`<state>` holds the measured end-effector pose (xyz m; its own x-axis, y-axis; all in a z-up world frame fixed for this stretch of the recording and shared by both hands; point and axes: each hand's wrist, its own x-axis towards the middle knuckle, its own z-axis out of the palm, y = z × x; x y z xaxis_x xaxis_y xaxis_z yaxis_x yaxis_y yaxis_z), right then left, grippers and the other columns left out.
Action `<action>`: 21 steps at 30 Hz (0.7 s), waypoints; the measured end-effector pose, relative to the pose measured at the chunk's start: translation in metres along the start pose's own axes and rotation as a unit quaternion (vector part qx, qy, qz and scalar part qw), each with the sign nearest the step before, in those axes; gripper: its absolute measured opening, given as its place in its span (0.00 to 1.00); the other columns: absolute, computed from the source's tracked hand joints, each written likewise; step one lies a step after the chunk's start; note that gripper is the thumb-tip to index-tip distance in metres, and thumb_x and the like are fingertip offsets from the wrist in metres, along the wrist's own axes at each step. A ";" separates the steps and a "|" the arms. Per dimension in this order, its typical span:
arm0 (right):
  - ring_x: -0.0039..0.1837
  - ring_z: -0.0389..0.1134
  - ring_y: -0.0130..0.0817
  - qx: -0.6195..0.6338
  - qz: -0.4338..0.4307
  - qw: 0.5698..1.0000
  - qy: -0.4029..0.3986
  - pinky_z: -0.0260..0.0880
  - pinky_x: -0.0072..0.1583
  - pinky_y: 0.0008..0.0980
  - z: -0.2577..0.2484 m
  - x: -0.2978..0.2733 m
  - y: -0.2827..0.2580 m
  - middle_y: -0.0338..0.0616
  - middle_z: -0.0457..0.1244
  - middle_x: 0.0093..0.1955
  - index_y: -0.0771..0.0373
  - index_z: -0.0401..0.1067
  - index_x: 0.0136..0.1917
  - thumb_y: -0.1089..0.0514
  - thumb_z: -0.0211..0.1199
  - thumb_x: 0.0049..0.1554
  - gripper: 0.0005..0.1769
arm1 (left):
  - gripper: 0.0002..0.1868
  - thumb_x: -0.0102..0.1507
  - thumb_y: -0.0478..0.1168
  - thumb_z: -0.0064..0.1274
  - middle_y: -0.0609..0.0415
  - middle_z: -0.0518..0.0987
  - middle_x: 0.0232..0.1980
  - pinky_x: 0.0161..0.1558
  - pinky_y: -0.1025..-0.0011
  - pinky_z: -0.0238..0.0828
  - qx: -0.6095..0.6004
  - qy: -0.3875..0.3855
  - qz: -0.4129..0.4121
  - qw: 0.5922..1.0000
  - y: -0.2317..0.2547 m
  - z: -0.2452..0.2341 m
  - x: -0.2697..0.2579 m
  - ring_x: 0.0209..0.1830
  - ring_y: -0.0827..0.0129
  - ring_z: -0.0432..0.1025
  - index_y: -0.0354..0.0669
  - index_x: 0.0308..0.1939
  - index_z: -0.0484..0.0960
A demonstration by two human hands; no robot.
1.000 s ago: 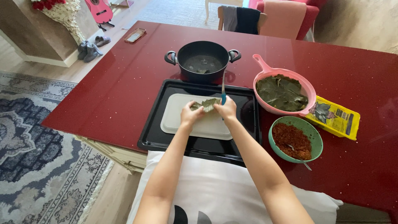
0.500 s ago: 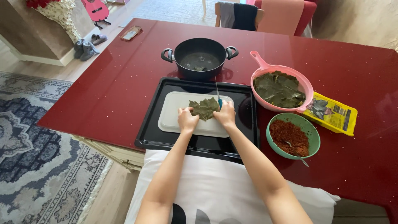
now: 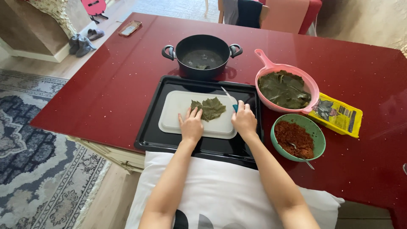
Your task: The recorder prepares stuffed grape leaves (dolma) by trimming stems with scissors, laying leaves on a tray, adding filling, and rolling them.
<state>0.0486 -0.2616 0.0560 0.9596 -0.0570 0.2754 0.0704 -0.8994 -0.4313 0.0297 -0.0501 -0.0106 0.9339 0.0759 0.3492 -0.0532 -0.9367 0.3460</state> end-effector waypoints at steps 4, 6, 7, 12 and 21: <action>0.58 0.68 0.61 0.001 0.003 1.000 0.016 0.70 0.51 0.61 0.002 -0.003 0.012 0.57 0.62 0.58 0.62 0.62 0.66 0.54 0.60 0.55 0.27 | 0.28 0.61 0.35 0.46 0.58 0.72 0.72 0.74 0.36 0.38 -0.008 -0.001 0.007 1.000 0.004 -0.015 -0.004 0.77 0.61 0.58 0.53 0.66 0.78; 0.59 0.67 0.61 -0.020 0.018 1.000 0.013 0.70 0.52 0.60 0.010 -0.002 0.024 0.59 0.61 0.57 0.65 0.62 0.63 0.57 0.58 0.55 0.23 | 0.26 0.63 0.37 0.46 0.57 0.72 0.72 0.74 0.34 0.38 -0.003 0.009 0.010 1.000 0.004 -0.013 -0.004 0.77 0.60 0.59 0.52 0.66 0.78; 0.59 0.67 0.61 -0.021 0.019 0.999 0.015 0.70 0.52 0.60 0.018 -0.002 0.030 0.59 0.61 0.57 0.65 0.62 0.63 0.57 0.58 0.55 0.23 | 0.26 0.63 0.37 0.46 0.57 0.72 0.72 0.74 0.34 0.38 -0.004 0.009 0.012 1.000 0.003 -0.012 -0.004 0.77 0.60 0.59 0.52 0.66 0.78; 0.58 0.66 0.61 -0.064 0.020 0.998 0.006 0.72 0.55 0.56 0.031 -0.008 0.040 0.61 0.60 0.57 0.66 0.65 0.57 0.60 0.54 0.59 0.14 | 0.25 0.64 0.38 0.46 0.57 0.72 0.72 0.75 0.35 0.39 0.024 0.015 0.019 0.999 0.002 -0.005 -0.003 0.77 0.59 0.59 0.53 0.66 0.78; 0.59 0.65 0.57 -0.115 -0.016 0.993 0.018 0.73 0.54 0.51 0.024 -0.011 0.031 0.56 0.63 0.54 0.65 0.69 0.53 0.52 0.63 0.56 0.17 | 0.30 0.58 0.36 0.49 0.58 0.72 0.72 0.74 0.35 0.41 0.057 0.014 0.042 0.997 0.012 -0.011 0.000 0.78 0.60 0.57 0.51 0.67 0.77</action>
<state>0.0472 -0.2790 0.0190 0.9470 -0.0394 0.3187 0.0321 -0.9758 -0.2163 0.0251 -0.0575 0.0037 0.9172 0.0029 0.3984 -0.0898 -0.9728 0.2137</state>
